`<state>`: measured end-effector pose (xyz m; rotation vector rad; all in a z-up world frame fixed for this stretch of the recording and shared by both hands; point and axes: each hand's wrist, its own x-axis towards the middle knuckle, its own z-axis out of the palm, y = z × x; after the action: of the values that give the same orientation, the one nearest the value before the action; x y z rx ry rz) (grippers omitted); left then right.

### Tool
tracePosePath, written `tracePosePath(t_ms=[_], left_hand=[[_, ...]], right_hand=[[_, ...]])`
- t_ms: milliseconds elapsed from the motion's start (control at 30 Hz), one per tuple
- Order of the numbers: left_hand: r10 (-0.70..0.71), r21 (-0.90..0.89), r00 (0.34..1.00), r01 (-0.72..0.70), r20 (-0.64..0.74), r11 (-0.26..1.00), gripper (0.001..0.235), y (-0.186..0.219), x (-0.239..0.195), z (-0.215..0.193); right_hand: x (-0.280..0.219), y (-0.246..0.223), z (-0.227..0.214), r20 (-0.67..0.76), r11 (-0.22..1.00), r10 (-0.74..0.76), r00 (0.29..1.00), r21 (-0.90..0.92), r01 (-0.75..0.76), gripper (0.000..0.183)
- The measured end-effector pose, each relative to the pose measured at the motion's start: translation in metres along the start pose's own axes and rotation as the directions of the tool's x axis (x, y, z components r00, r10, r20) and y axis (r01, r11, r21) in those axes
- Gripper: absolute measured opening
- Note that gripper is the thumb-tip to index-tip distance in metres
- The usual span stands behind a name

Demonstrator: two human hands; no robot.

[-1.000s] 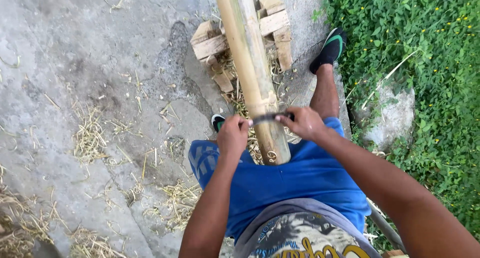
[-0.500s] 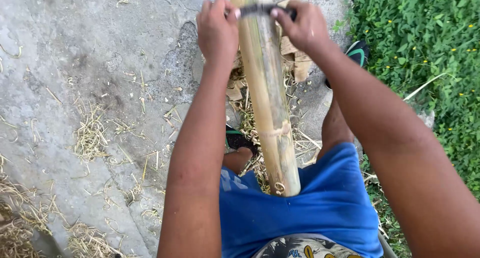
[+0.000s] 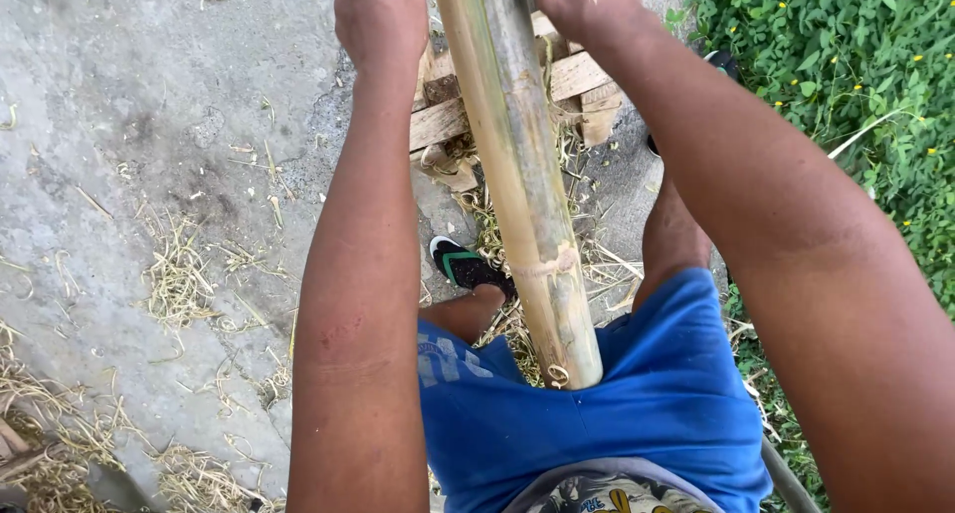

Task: Scraping the outer surface of a bamboo stalk using a curved blade.

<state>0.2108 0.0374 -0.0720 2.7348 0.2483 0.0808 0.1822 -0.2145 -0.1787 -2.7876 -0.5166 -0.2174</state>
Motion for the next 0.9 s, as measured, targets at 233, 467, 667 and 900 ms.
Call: tracePosePath(t_ms=[233,467,667,900], left_hand=[[0.11,-0.11,0.994,-0.109,0.009,0.988,0.019,0.019,-0.079,-0.033],[0.186,-0.047,0.977,-0.192,-0.101,0.98,0.016,0.027,-0.153,-0.055],[0.008,-0.06,0.982,0.003,0.188,0.998,0.017,0.016,-0.187,-0.051],[0.091,-0.115,0.99,-0.078,0.111,0.99,0.015,0.025,-0.278,-0.088]], right_hand=[[-0.043,-0.064,-0.108,0.077,0.867,0.291,0.954,0.401,-0.297,0.039],[-0.11,-0.089,-0.116,0.016,0.866,0.302,0.953,0.414,-0.281,0.053],[-0.144,-0.108,-0.139,0.233,0.781,0.369,0.9,0.447,-0.436,0.047],[-0.227,-0.137,-0.147,0.273,0.754,0.42,0.865,0.426,-0.501,0.045]])
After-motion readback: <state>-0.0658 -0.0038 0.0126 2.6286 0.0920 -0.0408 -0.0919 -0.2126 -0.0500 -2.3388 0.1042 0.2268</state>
